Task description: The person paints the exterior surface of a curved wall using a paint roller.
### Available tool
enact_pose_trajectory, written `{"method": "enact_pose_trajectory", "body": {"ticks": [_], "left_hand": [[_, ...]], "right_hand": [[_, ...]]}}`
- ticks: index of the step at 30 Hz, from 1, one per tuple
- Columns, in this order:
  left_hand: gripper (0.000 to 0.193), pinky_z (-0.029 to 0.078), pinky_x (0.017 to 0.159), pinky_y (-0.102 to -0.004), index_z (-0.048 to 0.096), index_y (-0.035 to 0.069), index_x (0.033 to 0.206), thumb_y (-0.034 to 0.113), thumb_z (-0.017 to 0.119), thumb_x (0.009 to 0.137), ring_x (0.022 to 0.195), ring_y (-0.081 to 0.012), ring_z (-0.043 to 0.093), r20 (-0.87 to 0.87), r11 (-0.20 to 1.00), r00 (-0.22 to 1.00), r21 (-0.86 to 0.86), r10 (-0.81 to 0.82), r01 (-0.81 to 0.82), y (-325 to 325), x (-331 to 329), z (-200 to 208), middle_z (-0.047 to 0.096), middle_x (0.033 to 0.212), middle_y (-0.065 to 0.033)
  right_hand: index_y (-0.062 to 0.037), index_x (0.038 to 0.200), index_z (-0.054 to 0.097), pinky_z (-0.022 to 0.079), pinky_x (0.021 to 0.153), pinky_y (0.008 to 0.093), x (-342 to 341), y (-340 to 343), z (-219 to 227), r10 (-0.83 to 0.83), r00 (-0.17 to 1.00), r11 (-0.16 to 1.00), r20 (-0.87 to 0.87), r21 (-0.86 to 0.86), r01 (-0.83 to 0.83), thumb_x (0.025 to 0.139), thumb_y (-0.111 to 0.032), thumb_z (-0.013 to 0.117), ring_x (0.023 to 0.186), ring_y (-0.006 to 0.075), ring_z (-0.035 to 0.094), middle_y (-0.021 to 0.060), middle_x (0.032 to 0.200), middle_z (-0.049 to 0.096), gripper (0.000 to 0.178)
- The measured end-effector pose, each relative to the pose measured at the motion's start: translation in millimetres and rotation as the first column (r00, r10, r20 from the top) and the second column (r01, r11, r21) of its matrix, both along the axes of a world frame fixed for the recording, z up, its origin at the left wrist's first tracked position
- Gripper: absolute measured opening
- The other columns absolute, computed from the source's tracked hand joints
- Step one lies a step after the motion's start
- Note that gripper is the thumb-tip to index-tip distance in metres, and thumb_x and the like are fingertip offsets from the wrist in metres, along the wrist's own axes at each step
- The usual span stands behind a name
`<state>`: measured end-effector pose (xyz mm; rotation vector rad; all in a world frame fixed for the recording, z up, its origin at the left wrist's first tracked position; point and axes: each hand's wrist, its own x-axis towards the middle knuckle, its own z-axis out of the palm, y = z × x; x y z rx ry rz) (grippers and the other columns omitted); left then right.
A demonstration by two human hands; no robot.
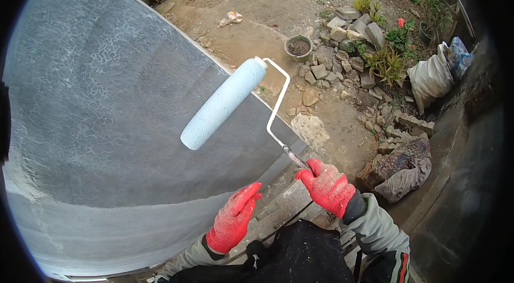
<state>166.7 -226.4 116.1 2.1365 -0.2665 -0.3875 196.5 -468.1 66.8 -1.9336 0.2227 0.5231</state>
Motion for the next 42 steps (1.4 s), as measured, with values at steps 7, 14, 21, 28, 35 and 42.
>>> {"method": "enact_pose_trajectory", "body": {"ticks": [7, 14, 21, 28, 35, 42], "left_hand": [[0.038, 0.044, 0.095, -0.0333, 0.047, 0.001, 0.134, 0.005, 0.048, 0.096, 0.111, -0.0254, 0.058, 0.156, 0.994, 0.982, 0.008, -0.111, 0.111, -24, 16, 0, 0.056, 0.124, -0.0158], [0.039, 0.043, 0.096, -0.0314, 0.047, 0.005, 0.135, 0.006, 0.047, 0.096, 0.112, -0.0242, 0.058, 0.158, 0.975, 0.975, -0.131, -0.156, 0.177, -35, 40, 20, 0.057, 0.121, -0.0142], [0.035, 0.043, 0.096, -0.0309, 0.05, 0.003, 0.131, 0.01, 0.05, 0.097, 0.112, -0.0228, 0.057, 0.047, 0.962, 0.999, -0.273, 0.026, -0.012, -39, 37, 44, 0.057, 0.124, -0.0144], [0.035, 0.042, 0.095, -0.0283, 0.05, 0.003, 0.133, 0.012, 0.042, 0.101, 0.114, -0.0156, 0.056, -0.147, 0.926, 0.989, -0.367, 0.033, -0.086, -22, 18, 39, 0.057, 0.124, -0.0082], [0.035, 0.043, 0.093, -0.0274, 0.05, 0.005, 0.133, 0.014, 0.041, 0.101, 0.113, -0.0148, 0.056, -0.256, 0.956, 0.967, -0.283, 0.004, -0.079, -1, -5, 24, 0.057, 0.126, -0.0074], [0.035, 0.043, 0.093, -0.0267, 0.051, 0.005, 0.133, 0.014, 0.042, 0.1, 0.113, -0.0152, 0.056, -0.273, 0.986, 0.96, -0.164, -0.061, 0.016, -8, -2, 19, 0.056, 0.125, -0.0078]], "right_hand": [[-0.0013, 0.093, 0.061, 0.047, 0.061, 0.0388, 3, 18, 19, -0.045, 0.956, 0.999, 0.291, 0.013, 0.043, 0.089, -0.026, 0.056, 0.062, 0.0255, 0.061, 0.013, 0.066, 0.061, 0.025], [-0.0022, 0.094, 0.061, 0.047, 0.069, 0.0449, 15, 29, 74, -0.091, 0.951, 0.995, 0.296, 0.071, 0.073, 0.09, -0.027, 0.055, 0.082, 0.0411, 0.062, 0.0233, 0.079, 0.061, 0.026], [-0.0038, 0.096, 0.064, 0.049, 0.068, 0.0423, 38, 44, 146, -0.16, 0.893, 0.986, 0.422, 0.11, 0.125, 0.088, -0.026, 0.057, 0.081, 0.0376, 0.064, 0.0229, 0.085, 0.064, 0.024], [-0.0045, 0.1, 0.061, 0.048, 0.072, 0.0437, 23, 34, 40, -0.091, 0.952, 0.995, 0.291, 0.063, 0.076, 0.089, -0.031, 0.056, 0.085, 0.0373, 0.064, 0.0225, 0.083, 0.063, 0.029], [-0.0038, 0.098, 0.06, 0.046, 0.073, 0.0495, -15, 22, -58, -0.009, 0.994, 0.98, 0.107, -0.199, 0.03, 0.088, -0.036, 0.055, 0.088, 0.0456, 0.059, 0.0258, 0.087, 0.063, 0.034], [-0.0052, 0.104, 0.057, 0.046, 0.073, 0.0505, 2, 22, -6, 0.03, 0.973, 0.982, 0.23, -0.188, 0.014, 0.09, -0.041, 0.055, 0.088, 0.0465, 0.059, 0.0269, 0.087, 0.062, 0.039]]}}
